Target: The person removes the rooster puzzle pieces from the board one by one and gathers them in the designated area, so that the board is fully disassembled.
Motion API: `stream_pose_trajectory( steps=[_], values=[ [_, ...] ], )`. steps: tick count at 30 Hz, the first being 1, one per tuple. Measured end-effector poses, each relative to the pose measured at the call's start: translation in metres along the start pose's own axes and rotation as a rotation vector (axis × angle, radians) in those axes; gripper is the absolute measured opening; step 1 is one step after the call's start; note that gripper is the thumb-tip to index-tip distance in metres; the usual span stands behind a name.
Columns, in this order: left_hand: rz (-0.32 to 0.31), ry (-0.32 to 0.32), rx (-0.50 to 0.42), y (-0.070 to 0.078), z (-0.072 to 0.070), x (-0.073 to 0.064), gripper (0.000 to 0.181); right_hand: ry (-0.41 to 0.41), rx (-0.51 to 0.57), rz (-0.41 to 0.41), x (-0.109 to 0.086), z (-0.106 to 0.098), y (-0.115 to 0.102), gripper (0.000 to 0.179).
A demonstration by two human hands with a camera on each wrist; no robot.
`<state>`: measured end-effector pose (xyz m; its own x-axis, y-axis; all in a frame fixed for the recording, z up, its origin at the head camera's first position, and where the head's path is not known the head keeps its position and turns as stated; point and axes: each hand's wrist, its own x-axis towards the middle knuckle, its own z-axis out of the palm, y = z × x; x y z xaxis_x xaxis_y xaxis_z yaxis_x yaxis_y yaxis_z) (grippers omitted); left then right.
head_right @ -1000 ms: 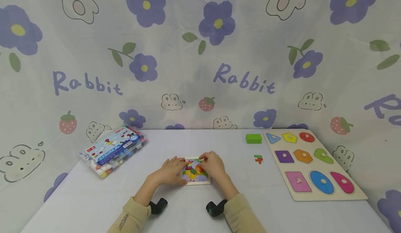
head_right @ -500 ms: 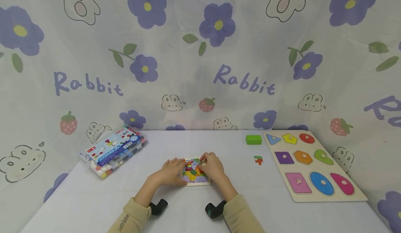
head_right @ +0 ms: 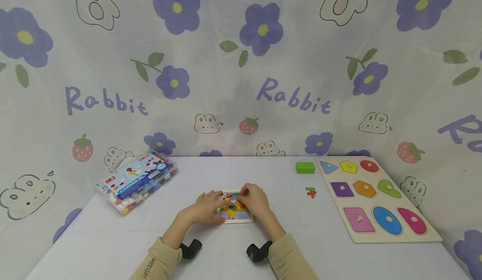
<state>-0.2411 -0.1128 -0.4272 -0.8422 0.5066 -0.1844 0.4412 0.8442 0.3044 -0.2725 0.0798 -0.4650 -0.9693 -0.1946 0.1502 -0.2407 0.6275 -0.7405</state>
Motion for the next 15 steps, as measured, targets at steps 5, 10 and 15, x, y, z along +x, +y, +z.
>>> stream_pose_trajectory(
  steps=[5,10,15],
  values=[
    [-0.003,-0.006,0.002,0.0003,0.0001,0.0005,0.047,0.010,0.039,-0.021,0.0016,0.0011,0.0020,0.013],
    [0.001,-0.005,0.005,0.0012,-0.0003,0.0007,0.047,0.006,0.049,-0.045,0.0018,0.0010,0.0016,0.011],
    [0.003,-0.005,0.010,0.0013,-0.0005,0.0010,0.048,0.026,0.121,-0.011,0.0032,-0.0016,0.0008,0.005]
  ],
)
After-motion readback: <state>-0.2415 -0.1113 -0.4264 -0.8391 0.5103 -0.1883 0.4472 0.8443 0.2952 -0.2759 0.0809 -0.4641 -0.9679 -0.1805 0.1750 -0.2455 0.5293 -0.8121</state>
